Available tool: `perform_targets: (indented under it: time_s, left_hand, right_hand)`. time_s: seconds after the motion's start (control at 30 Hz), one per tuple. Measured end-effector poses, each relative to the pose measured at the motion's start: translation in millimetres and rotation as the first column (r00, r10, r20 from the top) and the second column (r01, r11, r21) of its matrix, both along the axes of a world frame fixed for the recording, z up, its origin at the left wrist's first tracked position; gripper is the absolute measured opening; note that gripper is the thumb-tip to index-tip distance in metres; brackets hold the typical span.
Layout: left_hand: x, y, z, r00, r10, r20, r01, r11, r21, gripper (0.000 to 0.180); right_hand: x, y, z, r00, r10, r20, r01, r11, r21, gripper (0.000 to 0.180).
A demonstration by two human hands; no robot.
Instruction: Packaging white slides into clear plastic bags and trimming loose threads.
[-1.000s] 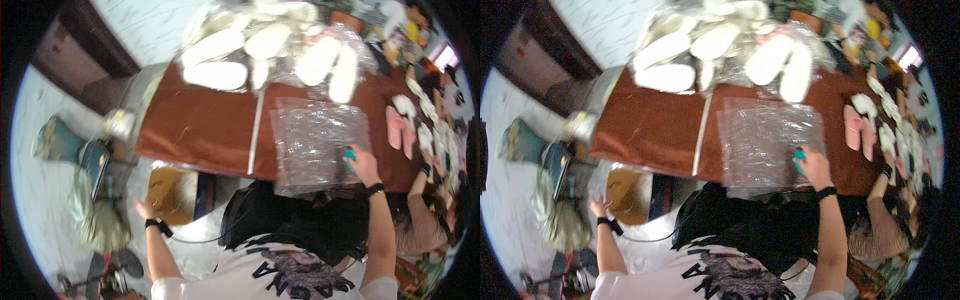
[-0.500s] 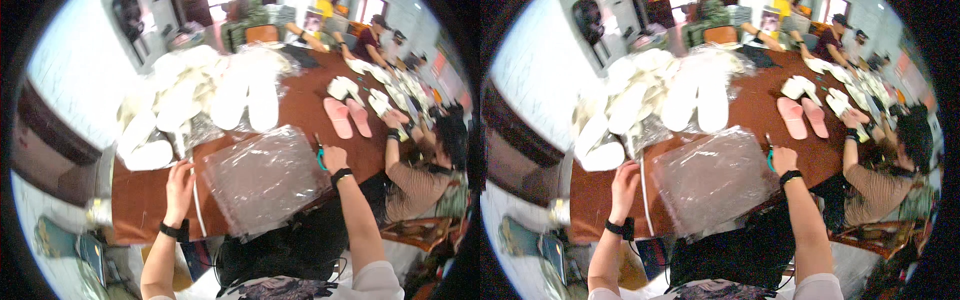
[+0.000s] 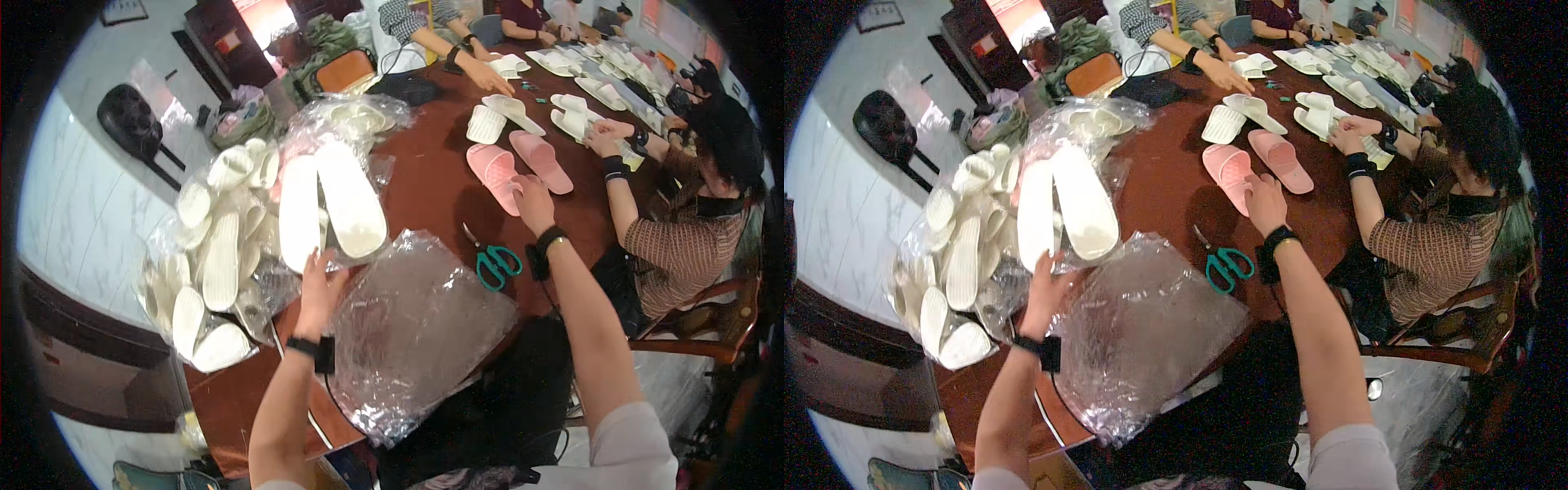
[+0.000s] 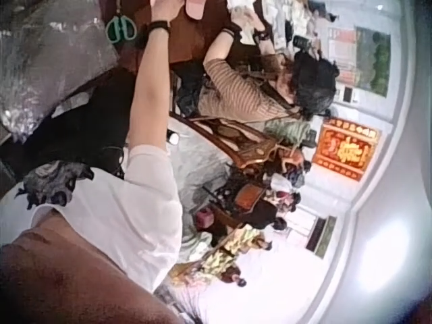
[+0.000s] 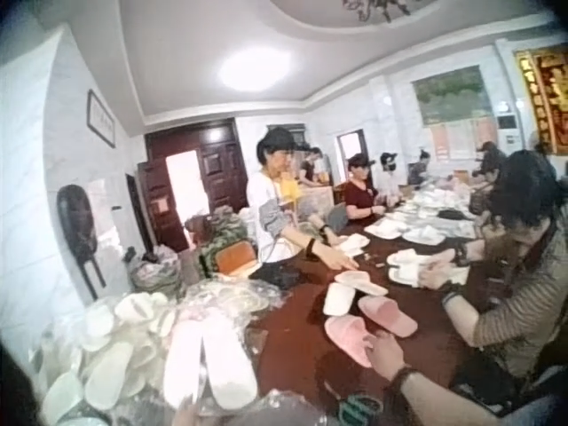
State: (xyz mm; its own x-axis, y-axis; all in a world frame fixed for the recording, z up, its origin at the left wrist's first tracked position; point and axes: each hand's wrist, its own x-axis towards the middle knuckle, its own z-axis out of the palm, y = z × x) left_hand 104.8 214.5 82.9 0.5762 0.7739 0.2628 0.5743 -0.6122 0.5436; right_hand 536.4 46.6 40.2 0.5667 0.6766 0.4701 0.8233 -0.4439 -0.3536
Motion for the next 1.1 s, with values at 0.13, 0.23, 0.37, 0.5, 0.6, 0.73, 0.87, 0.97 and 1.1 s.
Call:
perform_targets:
  time_s: [0.13, 0.23, 0.37, 0.5, 0.6, 0.73, 0.87, 0.97, 1.1]
  left_hand:
    - [-31, -70, 28, 0.988, -0.151, 0.028, 0.154, 0.975, -0.159, 0.035]
    - [-43, -111, 51, 0.988, -0.154, 0.023, 0.155, 0.962, -0.226, 0.033]
    - [-40, -123, 53, 0.983, -0.161, 0.088, 0.181, 0.935, -0.305, 0.029]
    - [-68, -128, 64, 0.994, -0.107, 0.038, 0.113, 0.958, -0.263, 0.029]
    - [-34, -113, 53, 0.975, -0.18, 0.127, 0.207, 0.945, -0.253, 0.029]
    - [-46, -58, 16, 0.983, -0.012, 0.184, 0.071, 0.945, -0.319, 0.038]
    - [-33, 26, -10, 0.981, 0.184, -0.068, -0.158, 0.946, 0.283, 0.073]
    - [-1, 43, -7, 0.812, 0.429, -0.396, -0.306, 0.89, 0.337, 0.091]
    - [-11, 72, -28, 0.867, 0.331, -0.372, -0.193, 0.912, 0.362, 0.078]
  right_hand:
    - [28, 51, -7, 0.988, -0.037, -0.149, 0.028, 0.998, -0.061, 0.03]
    - [76, 73, -31, 0.976, 0.094, -0.197, -0.105, 0.993, -0.046, 0.026]
    - [140, 72, -77, 0.949, 0.075, -0.306, -0.032, 0.989, 0.144, 0.039]
    - [67, 99, -60, 0.974, 0.047, -0.223, -0.049, 0.999, -0.004, 0.039]
    - [145, 57, -48, 0.975, -0.075, 0.211, 0.074, 0.997, 0.014, 0.039]
    - [104, 51, -11, 0.994, 0.085, -0.067, -0.076, 0.989, 0.13, 0.049]
    - [46, 63, -14, 0.968, 0.238, -0.083, -0.216, 0.953, 0.214, 0.033]
    - [-21, 54, 0, 0.848, 0.488, -0.209, -0.462, 0.872, 0.162, 0.03]
    - [-89, 68, 20, 0.603, 0.642, -0.473, -0.65, 0.74, 0.176, 0.027]
